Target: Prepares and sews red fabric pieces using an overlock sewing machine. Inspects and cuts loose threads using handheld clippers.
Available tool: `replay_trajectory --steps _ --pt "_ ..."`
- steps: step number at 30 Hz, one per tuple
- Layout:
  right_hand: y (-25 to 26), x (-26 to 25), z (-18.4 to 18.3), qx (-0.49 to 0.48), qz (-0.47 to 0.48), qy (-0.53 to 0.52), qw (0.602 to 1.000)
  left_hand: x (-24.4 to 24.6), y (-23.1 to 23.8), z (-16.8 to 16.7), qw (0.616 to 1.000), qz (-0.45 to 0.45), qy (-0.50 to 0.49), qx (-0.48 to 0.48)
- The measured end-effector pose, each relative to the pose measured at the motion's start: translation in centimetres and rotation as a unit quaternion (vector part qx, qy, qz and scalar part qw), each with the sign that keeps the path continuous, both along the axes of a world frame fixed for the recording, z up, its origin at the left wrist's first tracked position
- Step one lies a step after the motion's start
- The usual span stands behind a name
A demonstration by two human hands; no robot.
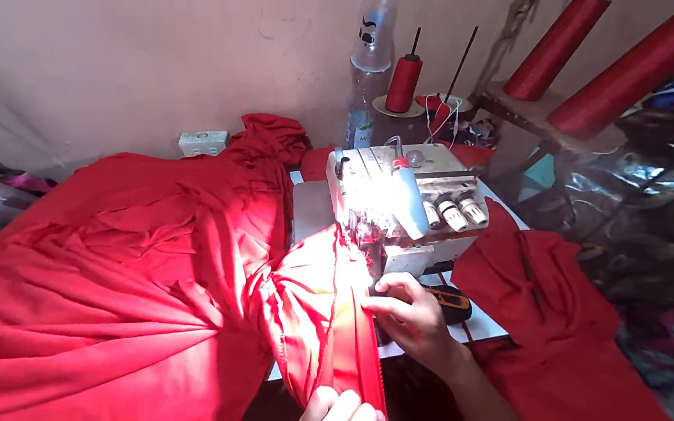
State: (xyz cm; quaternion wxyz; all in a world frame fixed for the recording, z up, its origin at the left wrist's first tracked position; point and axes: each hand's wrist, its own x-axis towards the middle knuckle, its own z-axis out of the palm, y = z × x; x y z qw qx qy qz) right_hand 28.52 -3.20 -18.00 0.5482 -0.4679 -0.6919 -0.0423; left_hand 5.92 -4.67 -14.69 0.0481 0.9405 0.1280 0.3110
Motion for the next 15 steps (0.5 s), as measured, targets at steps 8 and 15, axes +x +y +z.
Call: replay_trajectory --steps 8,15 --pt "2.3 1.1 0.9 -0.028 -0.015 0.001 0.999 2.3 2.1 1.2 0.995 0.069 -0.04 0.057" --pt "2.5 1.3 1.4 -0.056 -0.032 -0.019 0.998 3.2 2.6 1.2 0.994 0.091 -0.049 0.038"
